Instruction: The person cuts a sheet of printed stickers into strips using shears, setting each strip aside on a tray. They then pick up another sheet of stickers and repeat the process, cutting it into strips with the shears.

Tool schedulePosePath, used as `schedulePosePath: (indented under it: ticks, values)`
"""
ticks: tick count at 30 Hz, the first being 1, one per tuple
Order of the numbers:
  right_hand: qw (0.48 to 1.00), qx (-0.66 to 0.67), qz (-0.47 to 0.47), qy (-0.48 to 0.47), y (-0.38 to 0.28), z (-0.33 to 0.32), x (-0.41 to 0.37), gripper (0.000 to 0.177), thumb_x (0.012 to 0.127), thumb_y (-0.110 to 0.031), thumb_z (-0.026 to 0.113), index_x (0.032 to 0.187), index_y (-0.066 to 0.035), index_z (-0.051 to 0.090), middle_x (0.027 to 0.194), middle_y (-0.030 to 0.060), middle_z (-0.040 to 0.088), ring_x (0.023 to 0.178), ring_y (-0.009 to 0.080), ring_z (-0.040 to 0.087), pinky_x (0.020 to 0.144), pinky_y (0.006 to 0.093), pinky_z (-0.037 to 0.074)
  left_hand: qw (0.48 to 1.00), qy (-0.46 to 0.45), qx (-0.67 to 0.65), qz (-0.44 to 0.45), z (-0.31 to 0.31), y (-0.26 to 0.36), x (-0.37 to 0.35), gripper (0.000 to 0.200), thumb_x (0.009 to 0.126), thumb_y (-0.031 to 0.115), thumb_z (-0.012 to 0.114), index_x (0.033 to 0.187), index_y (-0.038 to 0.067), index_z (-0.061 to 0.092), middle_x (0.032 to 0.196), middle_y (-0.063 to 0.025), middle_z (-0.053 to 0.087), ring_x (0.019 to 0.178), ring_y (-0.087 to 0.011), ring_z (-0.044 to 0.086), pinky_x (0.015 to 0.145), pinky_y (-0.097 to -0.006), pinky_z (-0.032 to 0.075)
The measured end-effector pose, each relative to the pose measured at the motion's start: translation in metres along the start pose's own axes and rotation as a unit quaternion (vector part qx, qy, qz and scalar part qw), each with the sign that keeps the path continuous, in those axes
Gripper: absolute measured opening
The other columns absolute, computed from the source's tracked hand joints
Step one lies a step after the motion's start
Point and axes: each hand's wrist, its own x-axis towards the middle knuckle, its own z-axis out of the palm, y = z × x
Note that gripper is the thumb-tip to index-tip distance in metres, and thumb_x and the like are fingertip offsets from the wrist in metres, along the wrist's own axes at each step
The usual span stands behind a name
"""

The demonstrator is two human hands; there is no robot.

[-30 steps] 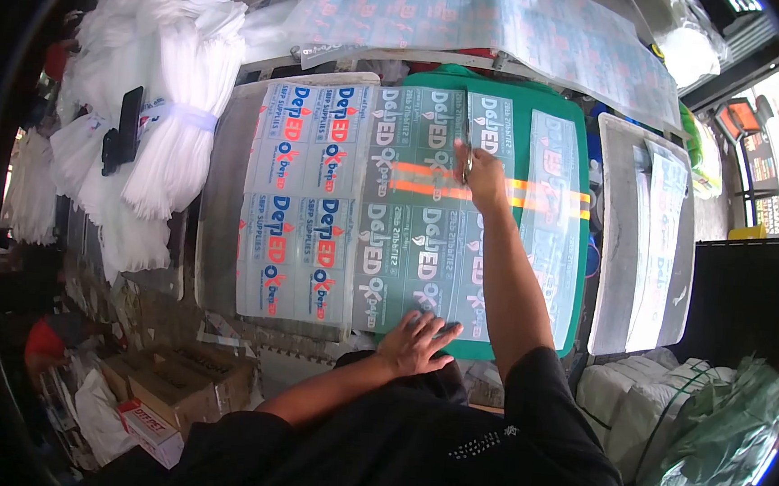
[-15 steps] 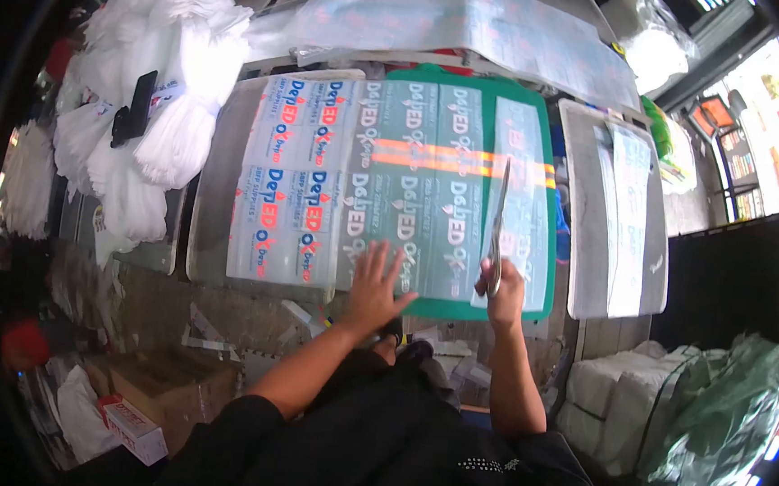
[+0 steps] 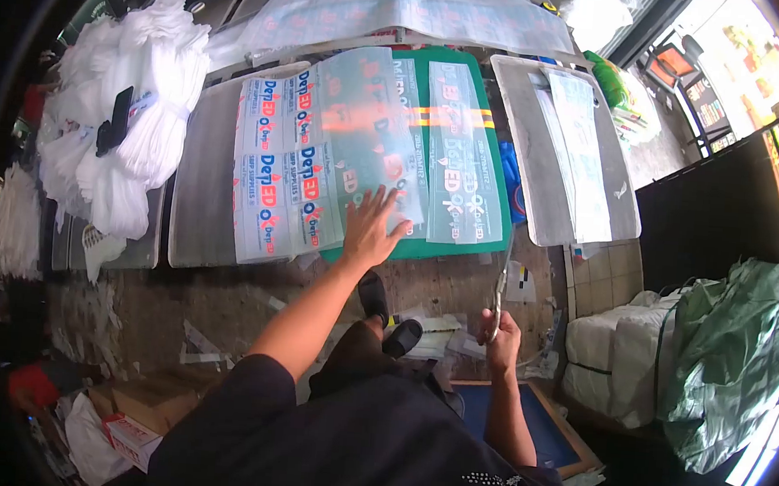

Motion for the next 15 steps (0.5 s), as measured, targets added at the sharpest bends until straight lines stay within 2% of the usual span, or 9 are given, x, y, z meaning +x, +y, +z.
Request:
schedulePosePath:
  ticks: [2,3,5,6,7,9,11,13,15]
  values:
    - [1.000,-0.006,-0.007,-0.015,0.003,0.013,-0.009,0.033,0.091,-0.033,0.072,0.081,-0.005,0.060,0.063,-0.0017,0.055,0.055,0.0068,0.050,0.051,0.0242,0.040,0.995,-0.096,-0.005,-0.010,0.011,-0.009,-0.005,0.065,0.092,0.044,0.060,0.144,0.009,0.044,0.154,-0.0186,0.033,0.145,-0.0393,0.026,0.115,-0.0617,0.016]
    - [0.999,-0.012,-0.015,-0.031,0.005,0.018,-0.012,0.033,0.090,-0.034,0.073,0.082,-0.005,0.060,0.063,-0.0019,0.055,0.056,0.0064,0.050,0.051,0.0240,0.039,0.995,-0.095,-0.006,-0.014,0.006,-0.014,-0.009,0.065,0.092,0.044,0.060,0.144,0.009,0.044,0.154,-0.0186,0.033,0.145,-0.0393,0.026,0.115,-0.0617,0.016]
    - [0.997,-0.046,0.010,-0.054,0.003,0.038,-0.027,0.036,0.088,-0.037,0.075,0.084,-0.004,0.061,0.063,-0.0019,0.057,0.058,0.0058,0.052,0.054,0.0230,0.041,0.999,0.032,-0.014,-0.013,-0.020,-0.032,-0.019,0.066,0.092,0.043,0.061,0.144,0.007,0.043,0.153,-0.0218,0.034,0.144,-0.0414,0.026,0.114,-0.0623,0.016]
    - [0.996,-0.062,0.013,-0.070,0.009,0.039,-0.028,0.035,0.087,-0.035,0.076,0.084,-0.003,0.062,0.065,-0.0011,0.059,0.058,0.0062,0.054,0.054,0.0237,0.043,0.997,0.050,0.022,-0.049,-0.024,-0.040,-0.024,0.069,0.090,0.044,0.062,0.145,0.007,0.042,0.154,-0.0244,0.030,0.144,-0.0436,0.024,0.114,-0.0633,0.016]
    - [0.993,-0.077,0.016,-0.087,0.012,0.043,-0.029,0.035,0.086,-0.033,0.077,0.083,-0.002,0.063,0.066,-0.0003,0.061,0.059,0.0066,0.055,0.054,0.0245,0.044,0.997,0.052,0.028,-0.054,-0.034,-0.045,-0.029,0.069,0.090,0.044,0.062,0.145,0.007,0.042,0.154,-0.0244,0.030,0.144,-0.0436,0.024,0.114,-0.0633,0.016]
    - [0.986,-0.122,0.015,-0.110,0.011,0.057,-0.034,0.034,0.085,-0.031,0.078,0.083,0.000,0.064,0.067,0.0019,0.063,0.059,0.0071,0.057,0.054,0.0253,0.045,0.972,0.033,0.178,-0.148,-0.055,-0.056,-0.043,0.077,0.089,0.047,0.064,0.149,0.008,0.035,0.155,-0.0255,0.027,0.145,-0.0451,0.021,0.114,-0.0641,0.016]
    - [0.978,-0.163,0.009,-0.129,0.009,0.071,-0.032,0.033,0.084,-0.029,0.079,0.083,0.001,0.065,0.069,0.0041,0.066,0.060,0.0077,0.058,0.054,0.0262,0.047,0.971,0.005,0.184,-0.154,-0.065,-0.070,-0.055,0.085,0.088,0.051,0.064,0.153,0.009,0.027,0.157,-0.0255,0.023,0.146,-0.0445,0.019,0.114,-0.0646,0.015]
    - [0.957,-0.231,-0.006,-0.177,0.005,0.097,-0.029,0.032,0.084,-0.027,0.078,0.085,0.001,0.065,0.068,0.0032,0.064,0.061,0.0078,0.059,0.056,0.0265,0.048,0.987,-0.071,0.098,-0.108,-0.066,-0.095,-0.066,0.089,0.088,0.054,0.062,0.154,0.010,0.022,0.158,-0.0248,0.021,0.146,-0.0433,0.019,0.115,-0.0640,0.013]
    - [0.953,-0.244,-0.035,-0.174,0.016,0.115,-0.014,0.034,0.083,-0.029,0.079,0.086,0.002,0.065,0.066,0.0052,0.064,0.058,0.0094,0.061,0.055,0.0283,0.049,0.985,-0.069,0.115,-0.110,-0.058,-0.104,-0.067,0.082,0.091,0.052,0.059,0.153,0.010,0.027,0.158,-0.0217,0.023,0.146,-0.0410,0.020,0.115,-0.0628,0.014]
